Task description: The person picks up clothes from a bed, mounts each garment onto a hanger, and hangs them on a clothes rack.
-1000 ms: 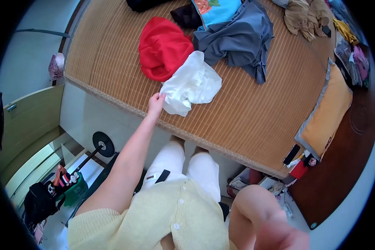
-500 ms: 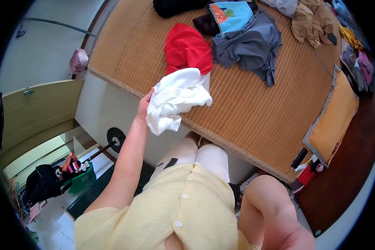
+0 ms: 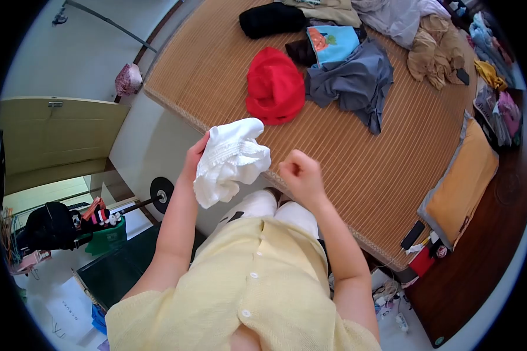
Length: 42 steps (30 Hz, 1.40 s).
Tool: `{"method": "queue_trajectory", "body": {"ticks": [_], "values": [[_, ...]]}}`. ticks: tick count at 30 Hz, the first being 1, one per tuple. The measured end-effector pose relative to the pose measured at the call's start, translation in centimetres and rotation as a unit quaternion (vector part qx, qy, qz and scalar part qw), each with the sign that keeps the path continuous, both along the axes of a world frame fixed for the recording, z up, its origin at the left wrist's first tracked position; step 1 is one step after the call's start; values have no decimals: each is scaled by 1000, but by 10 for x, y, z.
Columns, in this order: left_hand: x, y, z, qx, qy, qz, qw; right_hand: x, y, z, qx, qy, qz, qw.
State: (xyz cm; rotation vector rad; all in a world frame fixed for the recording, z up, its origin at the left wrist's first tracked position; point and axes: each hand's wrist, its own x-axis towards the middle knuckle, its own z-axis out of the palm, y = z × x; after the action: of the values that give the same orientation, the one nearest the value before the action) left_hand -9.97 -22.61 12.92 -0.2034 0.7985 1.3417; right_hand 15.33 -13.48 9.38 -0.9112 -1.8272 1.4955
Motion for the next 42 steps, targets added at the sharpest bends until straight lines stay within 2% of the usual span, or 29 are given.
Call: {"method": "queue_trajectory", "body": {"ticks": [1,4,6,7,10,11,12,14,15,16,18,19,21,23,26,27,28,29,32,34,35,36,37,38,40,42], "values": [[4,-5,14,-18,13,6,1000,-12,-11,-9,-10,9,9,1000],[8,-20,39,-33,65,-15,997,-39,-21,14,-57,-26,21,998],[-8,-30,31,3,166,-70,984,-52,-17,-16,68,16,50,996],[-18,-32,29,18,217,-90,972,-59,-10,-14,99,51,55,992],[-48,-36,34,-14,306,-65,950,-67,11,17,48,51,29,997],[-53,-39,37,-3,360,-79,930,-72,12,29,-24,87,-10,996],[-59,-42,43,7,412,-96,906,-75,15,43,-30,89,-4,996],[-75,-44,50,29,511,-140,848,-81,21,72,-44,93,-4,995],[-84,-45,49,31,588,-215,779,-88,21,88,20,81,-7,996],[-85,-43,56,37,668,-275,690,-96,18,95,15,80,-15,997],[-79,-34,76,51,793,-372,479,-116,12,104,8,78,-29,996],[-80,-29,78,33,791,-398,463,-128,6,111,-23,90,-27,995],[-117,-31,41,37,831,-339,439,-157,-12,125,-83,114,-30,990],[-163,-30,12,62,882,-253,393,-197,-28,133,-36,141,-4,989],[-242,-31,-5,83,845,-110,516,-264,-32,143,16,109,20,994],[-270,-35,-8,96,740,-87,660,-287,-30,141,50,100,16,994],[-299,-39,-10,106,612,-62,781,-307,-29,140,83,94,12,992],[-320,-37,-12,113,468,-36,876,-321,-30,148,97,68,10,993],[-336,-15,63,140,267,-97,948,-369,-28,150,223,176,-44,958],[-334,-4,61,271,232,-148,922,-386,-29,139,206,142,-37,968],[-324,5,65,374,195,-149,895,-393,-33,130,188,116,-23,975],[-324,13,56,375,341,-200,839,-399,-36,125,171,91,-7,981],[-323,22,50,370,477,-244,759,-404,-38,128,215,88,10,973],[-316,31,45,356,528,-257,727,-405,-39,126,231,75,47,969],[-317,49,27,351,559,-218,719,-405,-27,122,289,57,24,955],[-315,61,19,308,590,-179,724,-391,-11,105,255,40,-39,965]]}}
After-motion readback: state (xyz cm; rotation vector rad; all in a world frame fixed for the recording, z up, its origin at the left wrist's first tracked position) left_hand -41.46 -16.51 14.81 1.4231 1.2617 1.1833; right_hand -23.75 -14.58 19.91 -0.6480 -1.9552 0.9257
